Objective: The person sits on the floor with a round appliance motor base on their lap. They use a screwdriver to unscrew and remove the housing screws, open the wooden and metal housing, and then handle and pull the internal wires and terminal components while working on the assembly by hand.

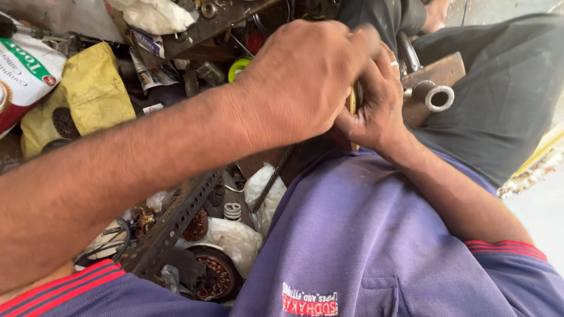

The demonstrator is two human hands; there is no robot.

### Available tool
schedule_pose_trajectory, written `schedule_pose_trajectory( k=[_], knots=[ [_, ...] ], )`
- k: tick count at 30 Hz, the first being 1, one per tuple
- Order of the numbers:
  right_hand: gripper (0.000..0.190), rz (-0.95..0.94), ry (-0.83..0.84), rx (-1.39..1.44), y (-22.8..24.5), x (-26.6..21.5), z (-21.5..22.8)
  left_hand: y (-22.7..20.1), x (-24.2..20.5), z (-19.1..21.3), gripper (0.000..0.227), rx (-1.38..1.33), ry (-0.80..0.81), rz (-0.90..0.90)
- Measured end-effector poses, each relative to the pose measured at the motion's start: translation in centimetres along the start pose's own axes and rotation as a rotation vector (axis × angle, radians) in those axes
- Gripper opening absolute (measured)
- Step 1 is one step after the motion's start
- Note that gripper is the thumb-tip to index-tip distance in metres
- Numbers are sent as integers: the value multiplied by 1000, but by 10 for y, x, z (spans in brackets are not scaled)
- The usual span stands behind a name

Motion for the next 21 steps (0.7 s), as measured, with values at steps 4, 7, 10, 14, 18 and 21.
schedule_pose_trajectory(
  k=[4, 7, 10, 14, 18, 21],
  knots=[
    [54, -50, 28, -4, 4, -1, -5, 17, 4, -23, 25, 201, 156, 152],
    [59, 24, 19, -26, 10, 0, -6, -4, 10, -29, 11, 151, 150, -139],
    [54, -103, 59, 0, -4, -1, -12, -7, 8, -30, 16, 189, 66, -202],
    [55, -118, 33, -27, 1, 5, -5, 15, 11, -29, 33, 84, 215, 92],
    [60, -48, 7, -59, 10, 7, -1, -7, 4, -13, 22, 297, 533, 40],
    [59, -35, -19, -51, 3, 4, -1, -17, -6, -23, 15, 476, 280, -384]
  ],
)
Point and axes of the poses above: each hand's wrist, its own x-axis towards the middle knuckle, its own z-axis out of the back of the hand, y = z × x, the point moved 6 cm from there along x, towards the middle knuckle, and after that the axes turned 10 degrees about y, right-handed, at the moved point
